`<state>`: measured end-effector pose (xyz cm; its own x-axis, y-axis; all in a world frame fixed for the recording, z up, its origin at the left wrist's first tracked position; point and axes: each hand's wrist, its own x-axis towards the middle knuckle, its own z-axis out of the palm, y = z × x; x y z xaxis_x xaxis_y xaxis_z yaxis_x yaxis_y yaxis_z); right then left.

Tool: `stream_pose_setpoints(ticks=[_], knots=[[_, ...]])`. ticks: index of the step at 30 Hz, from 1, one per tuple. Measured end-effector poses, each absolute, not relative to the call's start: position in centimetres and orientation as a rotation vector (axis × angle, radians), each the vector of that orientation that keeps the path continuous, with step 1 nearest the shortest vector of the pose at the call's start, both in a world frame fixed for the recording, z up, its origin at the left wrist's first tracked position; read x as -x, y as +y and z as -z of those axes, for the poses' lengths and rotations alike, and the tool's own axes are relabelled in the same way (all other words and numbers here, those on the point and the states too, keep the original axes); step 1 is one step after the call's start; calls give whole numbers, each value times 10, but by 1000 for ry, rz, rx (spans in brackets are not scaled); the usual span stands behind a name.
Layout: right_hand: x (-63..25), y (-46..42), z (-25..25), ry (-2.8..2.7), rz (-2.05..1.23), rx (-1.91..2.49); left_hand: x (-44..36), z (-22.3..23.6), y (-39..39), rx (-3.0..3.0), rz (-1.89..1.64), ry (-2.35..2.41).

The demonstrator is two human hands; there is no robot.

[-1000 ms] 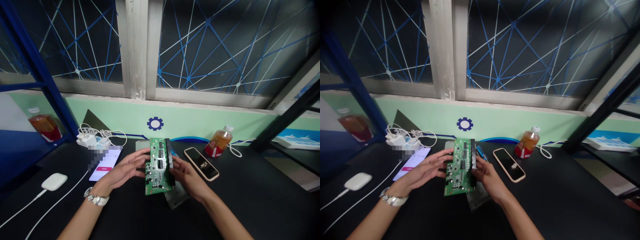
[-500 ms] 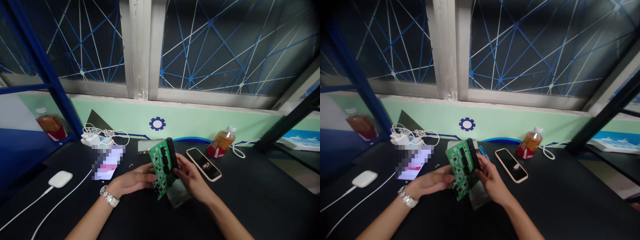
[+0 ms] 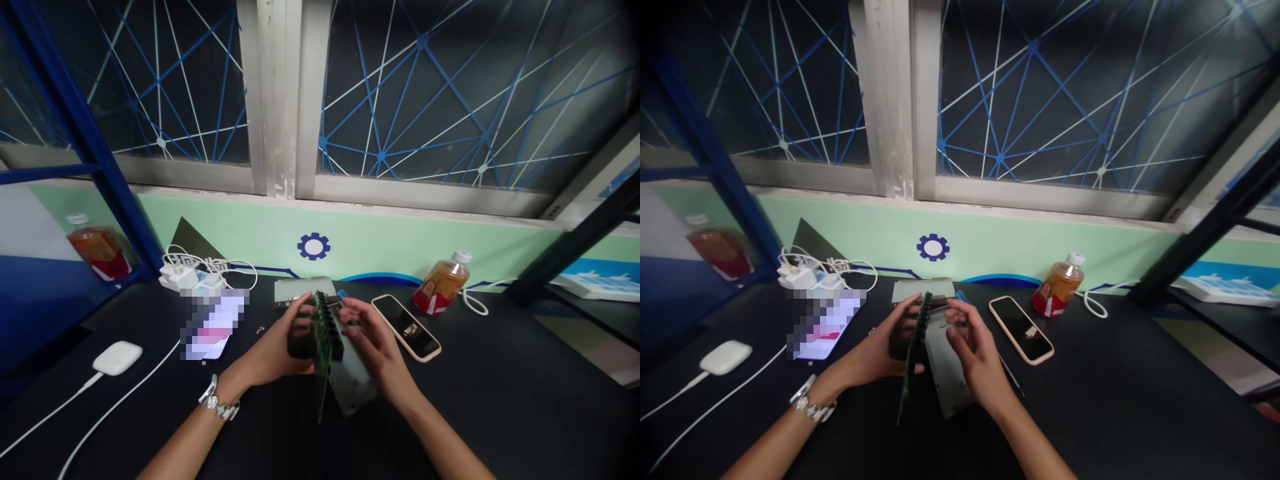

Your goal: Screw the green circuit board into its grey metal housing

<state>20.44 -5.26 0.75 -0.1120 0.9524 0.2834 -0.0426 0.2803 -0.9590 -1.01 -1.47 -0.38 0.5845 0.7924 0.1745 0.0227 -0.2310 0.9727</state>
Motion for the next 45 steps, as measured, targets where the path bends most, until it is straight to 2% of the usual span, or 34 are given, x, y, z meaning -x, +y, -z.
stream_pose_setpoints(ticks=[5, 8, 14, 17, 19, 29, 35, 45], knots=[[-200, -57, -14, -1383, -1428, 938, 12, 12, -8, -2033, -1021, 990], [-198, -60, -14, -1421, -1497, 967, 14, 9, -7, -2172, -1053, 1064], [-207, -53, -9, -1575, -1235, 1132, 22, 7, 0, -2098, -1250, 1233], [-211, -50, -6, -1687, -984, 1259, 27, 11, 6, -1979, -1171, 1259], [-213, -48, -7, -1736, -941, 1306, 28, 14, 8, -1913, -1094, 1219], [-216, -46, -12, -1601, -1212, 1198, 24, 15, 7, -1587, -1023, 1025], [-214, -44, -8, -1464, -1226, 1047, 27, 8, 6, -1556, -966, 839], [-208, -45, -5, -1383, -1264, 1078, 22, 7, -3, -1437, -888, 860]])
